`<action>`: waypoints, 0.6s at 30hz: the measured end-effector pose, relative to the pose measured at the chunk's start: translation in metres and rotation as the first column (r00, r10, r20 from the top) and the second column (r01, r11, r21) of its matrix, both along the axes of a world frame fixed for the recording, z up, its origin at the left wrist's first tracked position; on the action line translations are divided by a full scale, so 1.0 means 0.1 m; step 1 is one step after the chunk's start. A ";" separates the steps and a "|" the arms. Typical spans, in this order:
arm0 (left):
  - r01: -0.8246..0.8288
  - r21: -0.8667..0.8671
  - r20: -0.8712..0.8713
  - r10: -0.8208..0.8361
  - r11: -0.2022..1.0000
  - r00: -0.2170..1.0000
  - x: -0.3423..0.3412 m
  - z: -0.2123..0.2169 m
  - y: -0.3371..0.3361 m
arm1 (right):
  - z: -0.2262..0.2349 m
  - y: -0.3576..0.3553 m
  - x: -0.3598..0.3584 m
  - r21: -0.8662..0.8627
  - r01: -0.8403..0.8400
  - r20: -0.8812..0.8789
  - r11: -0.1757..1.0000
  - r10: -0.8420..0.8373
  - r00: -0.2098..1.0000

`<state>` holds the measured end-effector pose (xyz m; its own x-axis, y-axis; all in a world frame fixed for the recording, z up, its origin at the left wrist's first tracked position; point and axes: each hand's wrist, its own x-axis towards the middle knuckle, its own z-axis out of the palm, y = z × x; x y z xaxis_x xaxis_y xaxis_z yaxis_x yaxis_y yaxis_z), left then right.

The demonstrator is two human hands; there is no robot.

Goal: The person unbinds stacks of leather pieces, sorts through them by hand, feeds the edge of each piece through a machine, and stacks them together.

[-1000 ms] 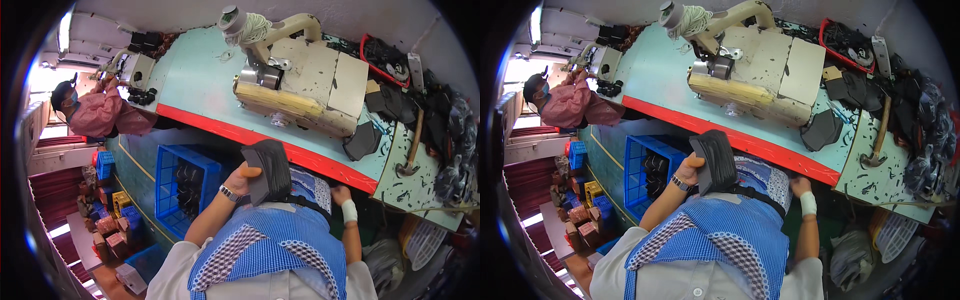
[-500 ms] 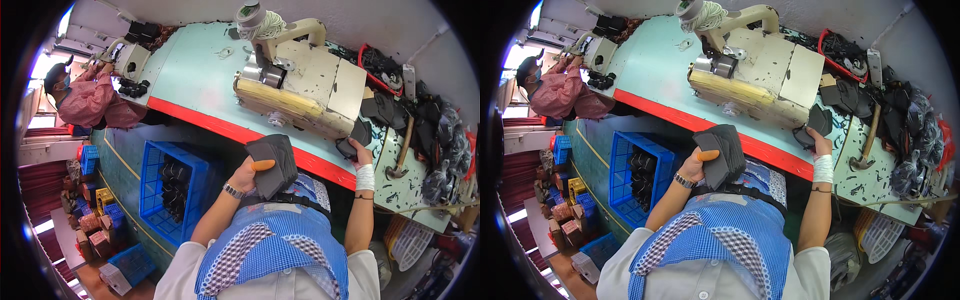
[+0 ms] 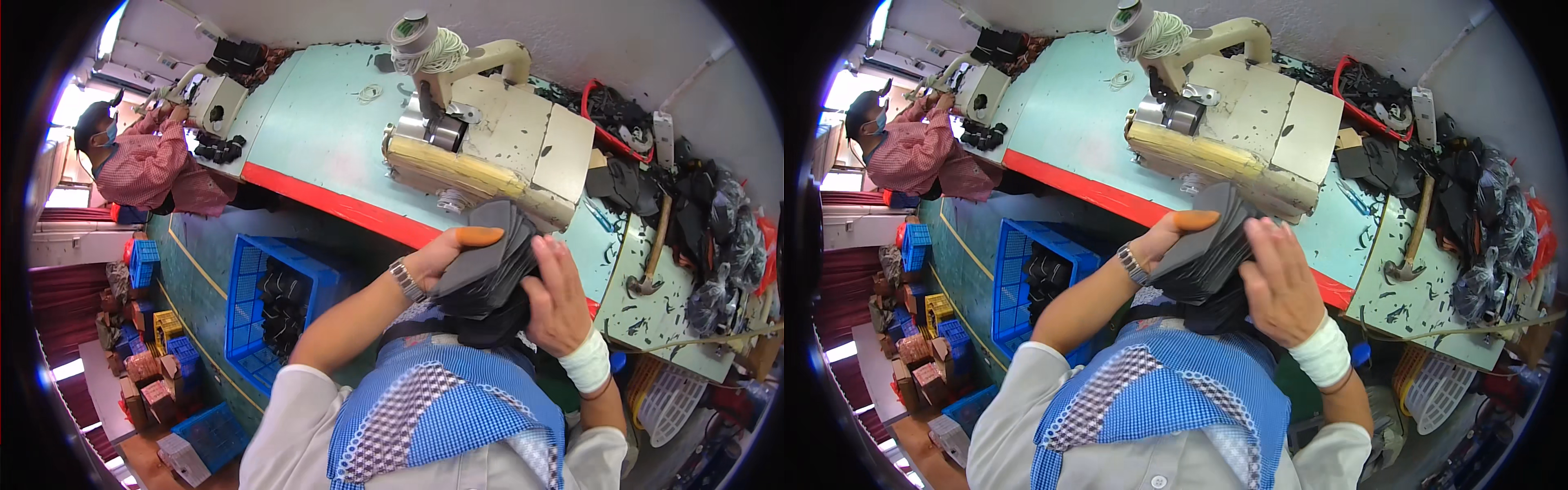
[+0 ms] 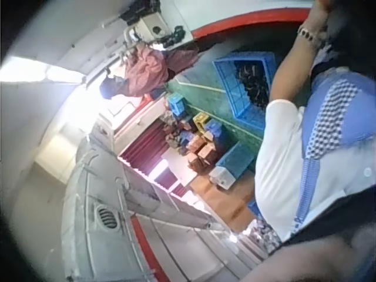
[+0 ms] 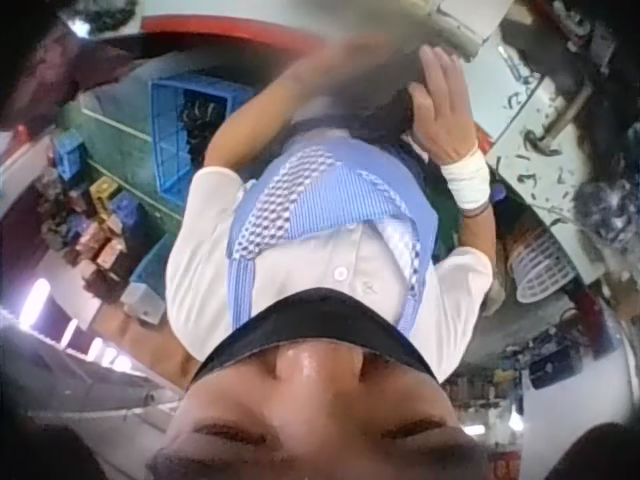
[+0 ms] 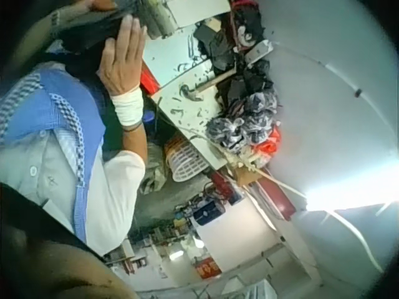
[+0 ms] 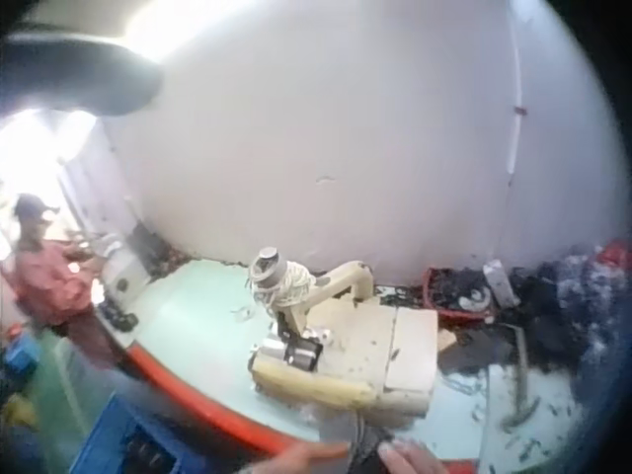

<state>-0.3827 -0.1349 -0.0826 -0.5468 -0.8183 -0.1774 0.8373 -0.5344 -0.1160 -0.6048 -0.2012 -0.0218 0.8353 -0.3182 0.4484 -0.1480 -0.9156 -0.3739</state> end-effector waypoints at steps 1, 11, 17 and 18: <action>0.058 0.179 0.273 -0.107 0.982 0.956 0.00 0.03 -0.02 | 0.03 -0.02 0.04 -0.003 0.005 0.002 1.000 -0.005 1.000; -0.344 -0.111 0.597 0.339 0.933 0.727 0.00 0.50 0.12 | -0.17 -0.05 0.31 0.327 0.073 0.079 0.942 -0.104 0.991; 0.131 -0.582 0.800 0.537 0.803 0.267 0.19 0.29 0.39 | -0.35 0.26 0.40 0.959 -0.202 0.230 0.198 -0.128 0.965; 0.258 -0.570 0.820 0.560 0.780 0.117 0.16 0.37 0.40 | -0.36 0.32 0.44 0.950 -0.208 0.237 0.233 -0.106 0.966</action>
